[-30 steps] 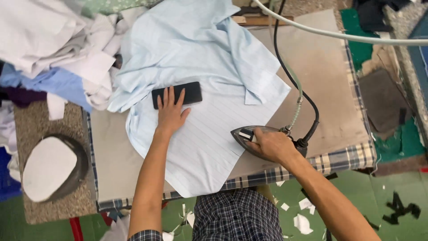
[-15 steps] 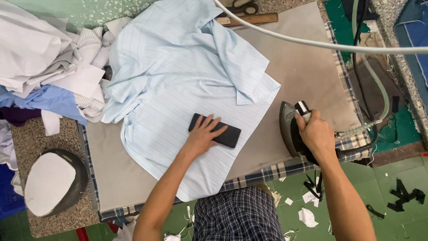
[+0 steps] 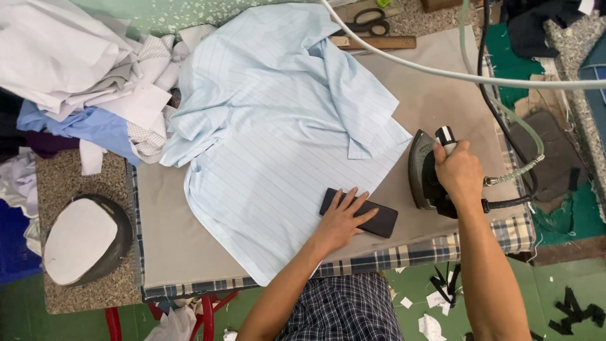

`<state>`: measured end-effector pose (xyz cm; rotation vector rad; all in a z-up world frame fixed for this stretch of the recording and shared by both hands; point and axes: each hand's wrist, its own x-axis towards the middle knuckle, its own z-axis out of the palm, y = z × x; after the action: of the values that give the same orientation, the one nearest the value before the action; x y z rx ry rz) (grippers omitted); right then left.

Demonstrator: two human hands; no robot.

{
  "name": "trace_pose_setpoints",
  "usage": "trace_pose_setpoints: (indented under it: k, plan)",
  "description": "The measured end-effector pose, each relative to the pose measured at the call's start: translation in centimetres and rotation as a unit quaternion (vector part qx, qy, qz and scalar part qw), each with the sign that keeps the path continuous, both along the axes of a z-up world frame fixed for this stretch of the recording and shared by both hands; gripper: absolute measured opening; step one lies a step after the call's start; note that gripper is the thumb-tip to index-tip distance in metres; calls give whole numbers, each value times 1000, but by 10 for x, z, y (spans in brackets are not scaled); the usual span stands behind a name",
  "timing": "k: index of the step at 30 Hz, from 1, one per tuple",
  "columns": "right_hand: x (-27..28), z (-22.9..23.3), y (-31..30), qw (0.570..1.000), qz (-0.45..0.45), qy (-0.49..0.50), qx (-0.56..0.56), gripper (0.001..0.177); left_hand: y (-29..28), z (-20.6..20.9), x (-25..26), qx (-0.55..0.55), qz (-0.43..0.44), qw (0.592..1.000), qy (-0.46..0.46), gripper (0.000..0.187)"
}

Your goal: The person irons a light blue striped shirt on a work table using a steam iron. They repeatedly smooth the fabric, reposition the shirt, and iron different sections including the body and sleeves.

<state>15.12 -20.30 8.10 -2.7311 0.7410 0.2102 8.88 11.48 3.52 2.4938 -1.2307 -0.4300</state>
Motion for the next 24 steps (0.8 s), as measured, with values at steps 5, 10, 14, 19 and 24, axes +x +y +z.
trace_pose_setpoints:
  k: [5, 10, 14, 19, 24]
  plan:
    - [14, -7, -7, 1000, 13, -14, -12, 64, 14, -11, -3, -3, 34, 999, 7, 60]
    - [20, 22, 7, 999, -21, 24, 29, 65, 158, -1, -6, -36, 265, 955, -128, 61]
    - [19, 14, 3, 998, -34, 37, 43, 65, 289, 27, -46, 33, 541, 817, -197, 61]
    - [21, 13, 4, 999, -22, 29, 37, 63, 349, -20, -97, 106, 632, 739, -208, 61]
    - [21, 14, 5, 999, -15, 21, 30, 61, 278, 11, -57, 148, 611, 754, -191, 62]
